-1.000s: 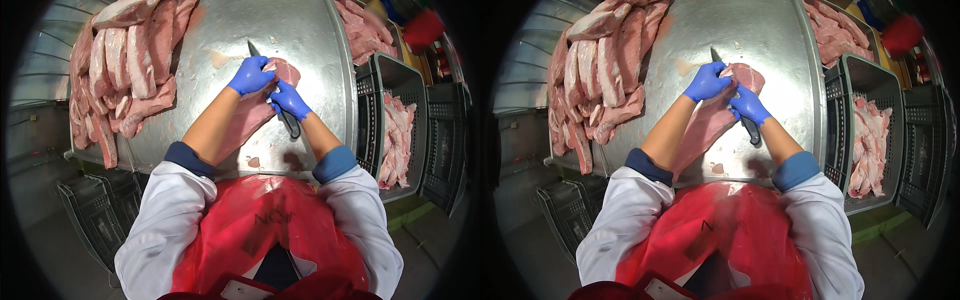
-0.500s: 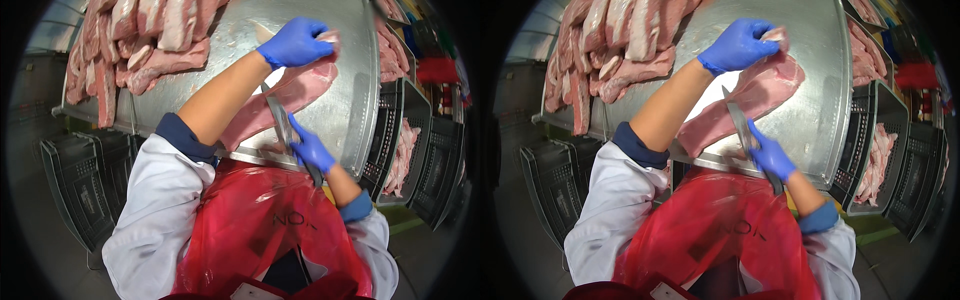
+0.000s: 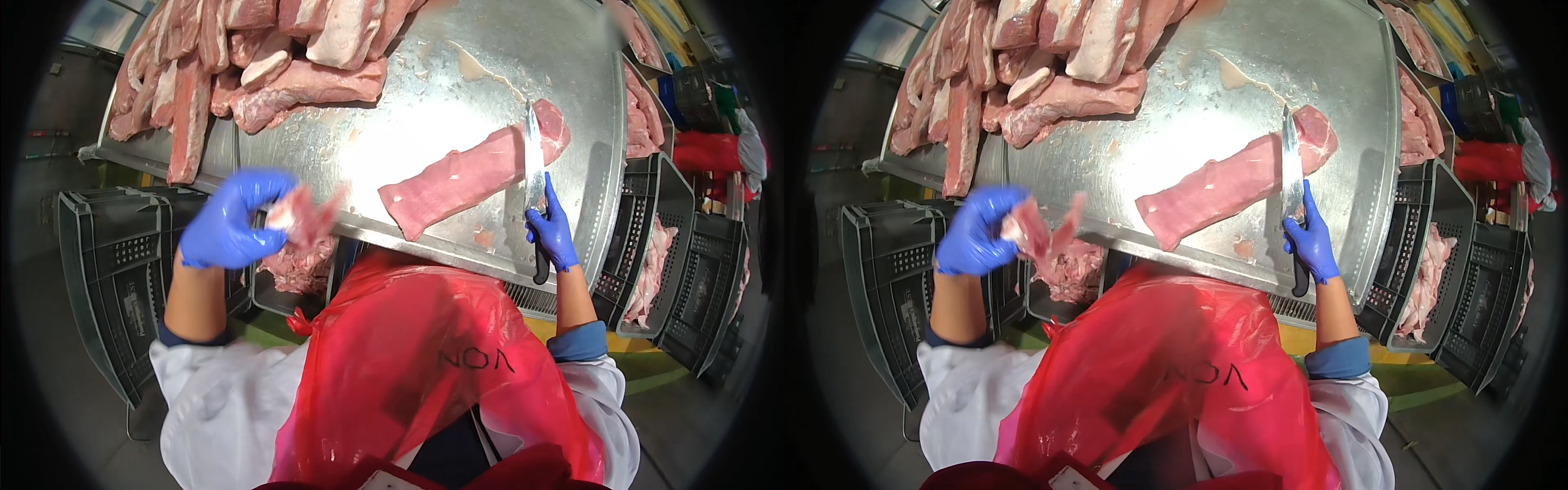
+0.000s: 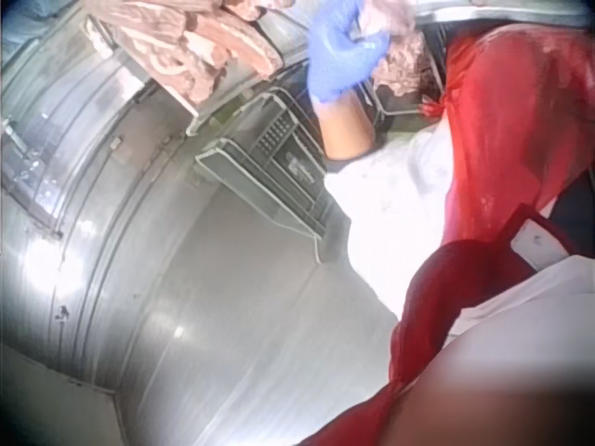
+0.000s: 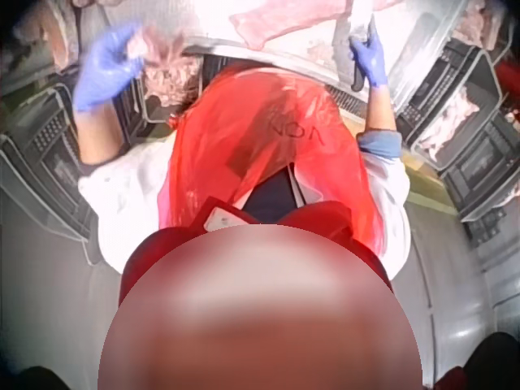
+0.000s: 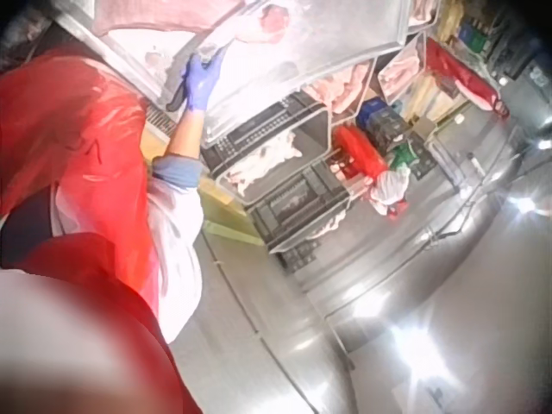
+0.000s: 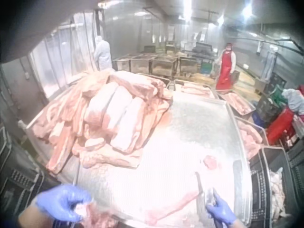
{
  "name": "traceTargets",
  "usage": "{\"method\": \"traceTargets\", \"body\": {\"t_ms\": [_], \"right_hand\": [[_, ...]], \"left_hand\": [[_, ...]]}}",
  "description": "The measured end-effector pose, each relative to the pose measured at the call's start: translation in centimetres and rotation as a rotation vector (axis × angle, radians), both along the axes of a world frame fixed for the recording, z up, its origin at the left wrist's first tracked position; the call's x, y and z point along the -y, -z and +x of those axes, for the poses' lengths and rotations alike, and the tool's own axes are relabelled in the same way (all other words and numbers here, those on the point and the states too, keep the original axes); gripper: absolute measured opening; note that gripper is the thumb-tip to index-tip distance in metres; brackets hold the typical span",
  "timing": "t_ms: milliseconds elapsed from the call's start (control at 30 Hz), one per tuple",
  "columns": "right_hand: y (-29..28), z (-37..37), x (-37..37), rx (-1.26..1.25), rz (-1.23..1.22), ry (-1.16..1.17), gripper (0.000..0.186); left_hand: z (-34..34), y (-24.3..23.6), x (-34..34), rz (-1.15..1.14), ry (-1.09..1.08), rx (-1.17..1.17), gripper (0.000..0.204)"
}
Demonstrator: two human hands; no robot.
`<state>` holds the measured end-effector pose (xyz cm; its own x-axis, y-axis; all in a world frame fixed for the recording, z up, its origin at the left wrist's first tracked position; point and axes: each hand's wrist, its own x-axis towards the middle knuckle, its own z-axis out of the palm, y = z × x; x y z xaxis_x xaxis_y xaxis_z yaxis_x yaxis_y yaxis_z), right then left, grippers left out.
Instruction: The person uses a knife to trim fat and cut large slabs of raw meat on a stainless steel table. They separate the trimmed fat and place it into a nearby bin while continuing to process the meat slabs.
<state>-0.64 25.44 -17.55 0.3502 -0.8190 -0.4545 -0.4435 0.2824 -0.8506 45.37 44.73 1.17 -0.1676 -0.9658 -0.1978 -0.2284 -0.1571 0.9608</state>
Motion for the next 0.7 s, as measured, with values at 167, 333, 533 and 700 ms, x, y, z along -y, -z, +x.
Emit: {"method": "traceTargets", "body": {"t_ms": [167, 333, 533, 700], "right_hand": [[0.7, 3.5, 2.2, -0.235, -0.234, -0.136, 0.086], [7.0, 6.4, 1.9, -0.428, -0.449, -0.242, 0.090], [4.3, 1.7, -4.8, -0.508, -0.294, -0.474, 0.087], [10.6, 5.6, 0.1, -0.482, -0.536, -0.465, 0.087]], "left_hand": [[4.4, 15.1, -8.9, 0.130, 0.120, 0.910, 0.043], [-11.3, 23.2, 5.0, -0.230, -0.028, 0.688, 0.083], [-18.7, 22.7, 12.5, 0.068, 0.068, 0.817, 0.076], [-18.7, 23.9, 12.6, -0.038, 0.121, 0.982, 0.071]]}}
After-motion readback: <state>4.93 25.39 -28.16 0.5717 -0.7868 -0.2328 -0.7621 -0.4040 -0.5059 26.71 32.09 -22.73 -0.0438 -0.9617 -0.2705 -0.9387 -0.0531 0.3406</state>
